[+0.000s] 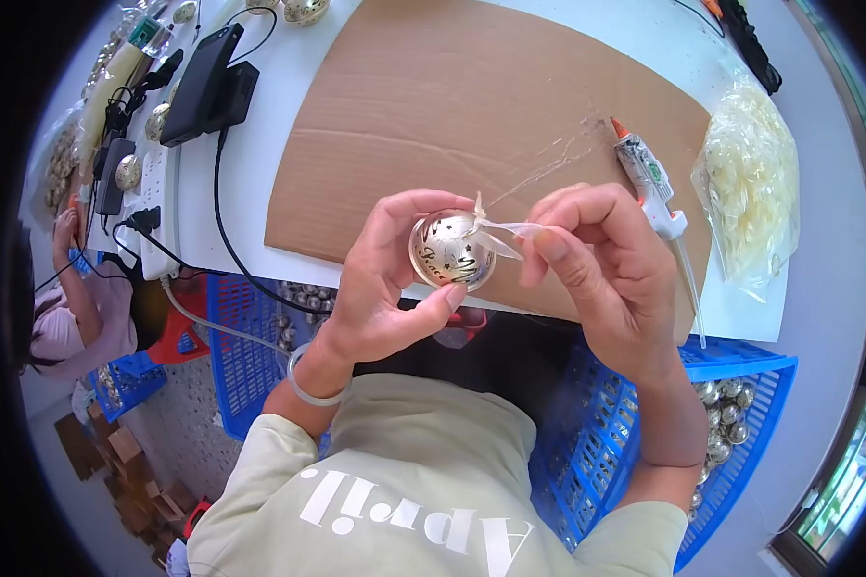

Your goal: Decorating gold-colored ornaments by using a hot glue gun to attach ribbons and bows.

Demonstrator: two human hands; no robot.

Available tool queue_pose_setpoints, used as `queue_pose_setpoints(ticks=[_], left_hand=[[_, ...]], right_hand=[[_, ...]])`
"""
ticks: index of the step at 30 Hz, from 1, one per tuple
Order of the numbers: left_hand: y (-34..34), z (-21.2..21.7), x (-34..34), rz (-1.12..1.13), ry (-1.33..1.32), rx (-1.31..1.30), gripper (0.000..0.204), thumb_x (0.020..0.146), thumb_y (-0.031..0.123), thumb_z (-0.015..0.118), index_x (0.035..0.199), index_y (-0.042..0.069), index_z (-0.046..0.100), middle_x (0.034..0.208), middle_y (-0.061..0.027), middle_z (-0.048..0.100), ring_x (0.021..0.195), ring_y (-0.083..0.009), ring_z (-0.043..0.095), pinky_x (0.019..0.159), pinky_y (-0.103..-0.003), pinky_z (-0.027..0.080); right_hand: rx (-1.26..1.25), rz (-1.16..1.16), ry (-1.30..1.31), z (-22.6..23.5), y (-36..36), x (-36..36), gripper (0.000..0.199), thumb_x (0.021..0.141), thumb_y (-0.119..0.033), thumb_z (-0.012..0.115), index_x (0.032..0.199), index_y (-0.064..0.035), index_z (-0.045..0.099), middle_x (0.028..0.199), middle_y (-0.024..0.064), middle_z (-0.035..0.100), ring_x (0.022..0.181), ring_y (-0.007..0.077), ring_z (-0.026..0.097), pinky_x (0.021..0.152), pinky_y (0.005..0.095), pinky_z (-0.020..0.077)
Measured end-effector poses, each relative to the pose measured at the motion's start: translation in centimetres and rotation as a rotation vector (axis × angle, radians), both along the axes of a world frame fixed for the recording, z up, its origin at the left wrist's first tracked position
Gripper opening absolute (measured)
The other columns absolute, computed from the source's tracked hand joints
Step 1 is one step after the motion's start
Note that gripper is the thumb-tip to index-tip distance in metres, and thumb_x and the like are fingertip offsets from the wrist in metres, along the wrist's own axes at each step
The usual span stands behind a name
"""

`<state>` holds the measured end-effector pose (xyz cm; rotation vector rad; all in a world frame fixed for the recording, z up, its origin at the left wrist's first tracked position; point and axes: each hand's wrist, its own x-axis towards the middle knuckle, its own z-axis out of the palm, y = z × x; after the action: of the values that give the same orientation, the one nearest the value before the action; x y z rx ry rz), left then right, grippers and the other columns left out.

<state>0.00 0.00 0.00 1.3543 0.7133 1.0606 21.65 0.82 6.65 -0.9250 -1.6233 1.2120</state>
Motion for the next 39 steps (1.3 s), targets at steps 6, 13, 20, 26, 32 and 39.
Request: queue_pose_setpoints(ticks=[6,13,20,26,32,39], left_hand=[[0.0,0.2,0.6,-0.012,-0.109,-0.009,0.070,0.075,-0.011,0.060,0.139,0.001,0.036,0.133,-0.0170,0.047,0.125,-0.0235,0.052,0.102,-0.035,0.049],[0.1,-0.7,1.8,-0.034,-0.035,0.148,0.055,0.073,-0.009,0.064,0.126,0.002,0.053,0.125,-0.0131,0.050,0.111,-0.0200,0.058,0.082,-0.028,0.060],[-0.3,-0.2,2.2,-0.225,-0.162,-0.085,0.054,0.075,-0.008,0.069,0.126,0.003,0.052,0.129,-0.0139,0.045,0.115,-0.0197,0.056,0.088,-0.029,0.057],[-1.2,-0.8,3.5,-0.267,-0.089,-0.032,0.066,0.067,-0.006,0.083,0.124,0.003,0.053,0.130,-0.0144,0.047,0.116,-0.0220,0.057,0.094,-0.032,0.055],[-1.4,-0.7,4.0,-0.303,-0.109,-0.068,0.066,0.064,-0.008,0.084,0.121,0.000,0.052,0.125,-0.0188,0.056,0.114,-0.0286,0.063,0.098,-0.038,0.053],[-1.6,-0.7,3.9,-0.338,-0.130,-0.072,0.065,0.062,-0.005,0.087,0.118,0.001,0.054,0.126,-0.0208,0.055,0.114,-0.0298,0.063,0.096,-0.039,0.055]], right_hand=[[-0.005,-0.062,-0.099,0.1,-0.3,-0.3,0.010,0.094,0.000,0.063,0.103,0.0025,0.058,0.089,0.0050,0.061,0.074,0.0066,0.058,0.064,0.0187,0.0461],[-0.011,-0.086,-0.185,0.0,-0.6,0.7,0.009,0.096,-0.003,0.062,0.101,0.0024,0.058,0.083,0.0044,0.061,0.069,0.0063,0.056,0.061,0.0193,0.0449],[-0.329,-0.148,0.078,0.2,0.8,2.3,0.017,0.100,-0.016,0.058,0.103,0.0014,0.058,0.073,0.0006,0.054,0.064,0.0073,0.052,0.061,0.0230,0.0443],[-0.571,-0.044,0.225,-0.2,2.1,4.3,0.021,0.100,-0.019,0.059,0.107,0.0005,0.059,0.076,0.0007,0.056,0.070,0.0094,0.057,0.068,0.0227,0.0465],[-0.599,0.022,0.263,-0.5,2.0,5.4,0.029,0.093,-0.010,0.065,0.119,0.0020,0.061,0.093,0.0061,0.067,0.084,0.0133,0.065,0.082,0.0254,0.0504],[-0.515,0.015,-0.032,-1.1,2.4,5.1,0.021,0.090,-0.006,0.068,0.110,0.0004,0.067,0.091,0.0048,0.070,0.084,0.0104,0.065,0.077,0.0233,0.0524]])
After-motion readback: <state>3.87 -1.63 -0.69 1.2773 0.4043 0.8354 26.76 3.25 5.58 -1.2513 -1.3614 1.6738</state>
